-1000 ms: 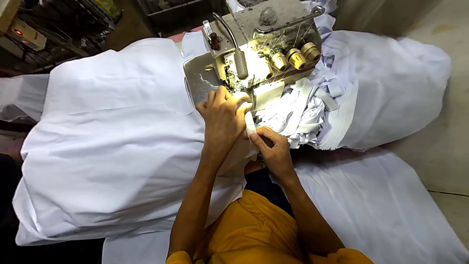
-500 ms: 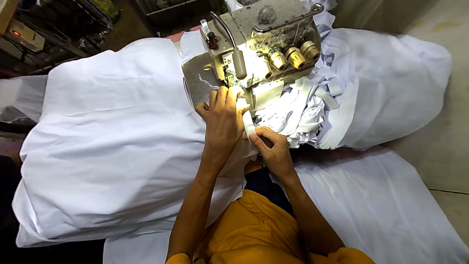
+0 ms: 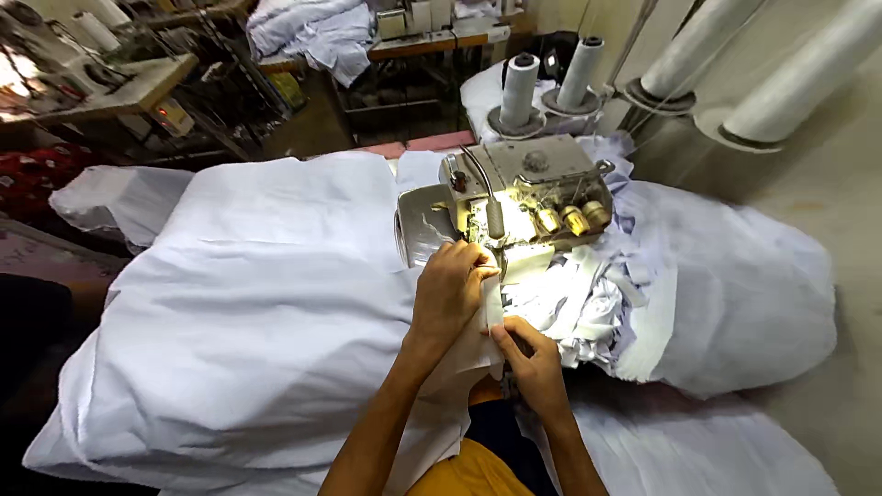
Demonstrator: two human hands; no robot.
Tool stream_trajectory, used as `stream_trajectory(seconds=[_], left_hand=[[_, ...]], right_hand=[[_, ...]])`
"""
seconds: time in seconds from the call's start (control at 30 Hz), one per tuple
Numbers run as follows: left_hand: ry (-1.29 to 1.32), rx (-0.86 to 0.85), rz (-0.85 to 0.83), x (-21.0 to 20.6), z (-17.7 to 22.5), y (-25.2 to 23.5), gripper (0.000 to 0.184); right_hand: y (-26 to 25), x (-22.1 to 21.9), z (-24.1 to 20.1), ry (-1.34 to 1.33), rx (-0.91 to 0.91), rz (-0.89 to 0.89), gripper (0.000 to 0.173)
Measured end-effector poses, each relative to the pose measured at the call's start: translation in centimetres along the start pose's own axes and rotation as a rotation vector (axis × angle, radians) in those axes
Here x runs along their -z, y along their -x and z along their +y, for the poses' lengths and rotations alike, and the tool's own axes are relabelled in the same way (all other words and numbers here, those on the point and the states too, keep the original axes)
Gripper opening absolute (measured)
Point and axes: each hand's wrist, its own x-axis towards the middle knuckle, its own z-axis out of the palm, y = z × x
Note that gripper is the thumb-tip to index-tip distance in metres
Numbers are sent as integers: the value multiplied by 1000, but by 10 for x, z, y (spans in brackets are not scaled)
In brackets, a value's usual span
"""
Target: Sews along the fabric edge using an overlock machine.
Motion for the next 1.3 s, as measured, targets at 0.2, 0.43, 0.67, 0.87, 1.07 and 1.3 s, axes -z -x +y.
stream_trajectory(seconds=[0.2, 0.43, 0.67, 0.87, 1.07, 1.3], left_hand=[[69, 16, 60, 7, -8, -5, 10], [43, -23, 54, 7, -15, -1, 9], [-66, -34, 163, 0, -19, -13, 10], [-186, -23, 191, -2, -18, -14, 10], [-363, -86, 132, 0, -13, -4, 12], [-391, -145, 173, 11, -1, 13, 28]], right_hand=[[2, -3, -1, 13, 13, 17, 21], [3, -3, -2, 24, 20, 21, 22], [5, -4, 0, -9, -4, 49, 18], [6, -5, 1, -9, 5, 71, 20], [8, -6, 1, -4, -12, 71, 22], [7, -7, 1, 5, -31, 84, 21]])
